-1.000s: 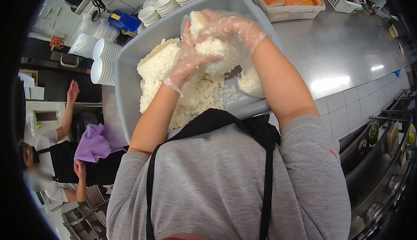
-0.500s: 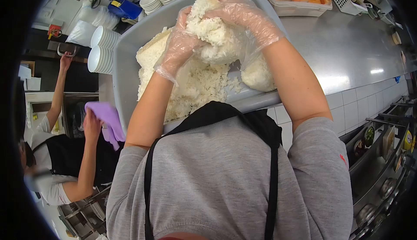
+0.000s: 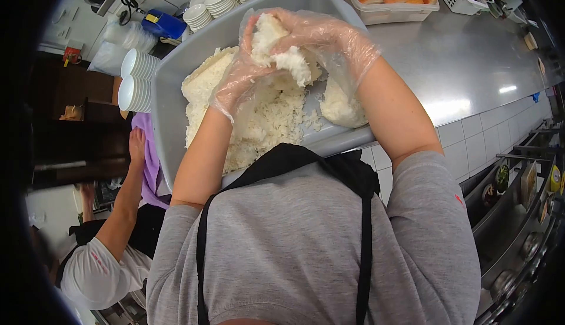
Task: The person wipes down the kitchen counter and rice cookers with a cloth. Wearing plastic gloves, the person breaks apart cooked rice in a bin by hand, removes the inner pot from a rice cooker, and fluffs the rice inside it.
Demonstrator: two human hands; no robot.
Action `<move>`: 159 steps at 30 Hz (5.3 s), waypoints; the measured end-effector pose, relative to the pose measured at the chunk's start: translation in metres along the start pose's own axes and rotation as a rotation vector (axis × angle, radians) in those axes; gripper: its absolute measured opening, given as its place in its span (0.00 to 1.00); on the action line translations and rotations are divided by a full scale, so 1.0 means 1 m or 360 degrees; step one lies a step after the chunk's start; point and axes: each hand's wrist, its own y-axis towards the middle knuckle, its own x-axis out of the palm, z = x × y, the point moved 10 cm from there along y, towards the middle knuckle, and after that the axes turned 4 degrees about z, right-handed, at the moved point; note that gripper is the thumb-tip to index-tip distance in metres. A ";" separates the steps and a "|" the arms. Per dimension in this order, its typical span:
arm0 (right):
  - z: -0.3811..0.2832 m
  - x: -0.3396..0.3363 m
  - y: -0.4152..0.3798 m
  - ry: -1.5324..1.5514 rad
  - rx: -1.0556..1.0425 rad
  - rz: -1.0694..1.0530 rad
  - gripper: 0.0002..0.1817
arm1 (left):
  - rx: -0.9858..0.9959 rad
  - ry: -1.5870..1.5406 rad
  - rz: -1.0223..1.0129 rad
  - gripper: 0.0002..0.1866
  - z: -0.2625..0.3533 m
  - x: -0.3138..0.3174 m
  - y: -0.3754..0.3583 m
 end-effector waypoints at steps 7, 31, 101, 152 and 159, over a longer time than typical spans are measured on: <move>-0.024 0.015 0.001 -0.0030 -0.0011 0.0165 0.31 | -0.0101 0.0360 0.0207 0.40 -0.005 -0.024 -0.008; 0.002 -0.077 -0.005 -0.0518 0.0241 0.0974 0.35 | -0.0003 0.2531 -0.0156 0.35 0.047 0.022 -0.010; -0.014 -0.015 -0.007 -0.0475 0.0143 0.0340 0.40 | 0.0395 0.2081 -0.0009 0.36 0.017 -0.017 -0.027; -0.045 0.000 -0.009 -0.0400 -0.0106 0.0082 0.37 | -0.0415 -0.0337 0.0832 0.21 0.013 -0.019 -0.025; -0.041 0.023 0.002 -0.0505 -0.0210 0.0313 0.40 | -0.0390 -0.0211 0.0938 0.25 0.007 -0.031 -0.036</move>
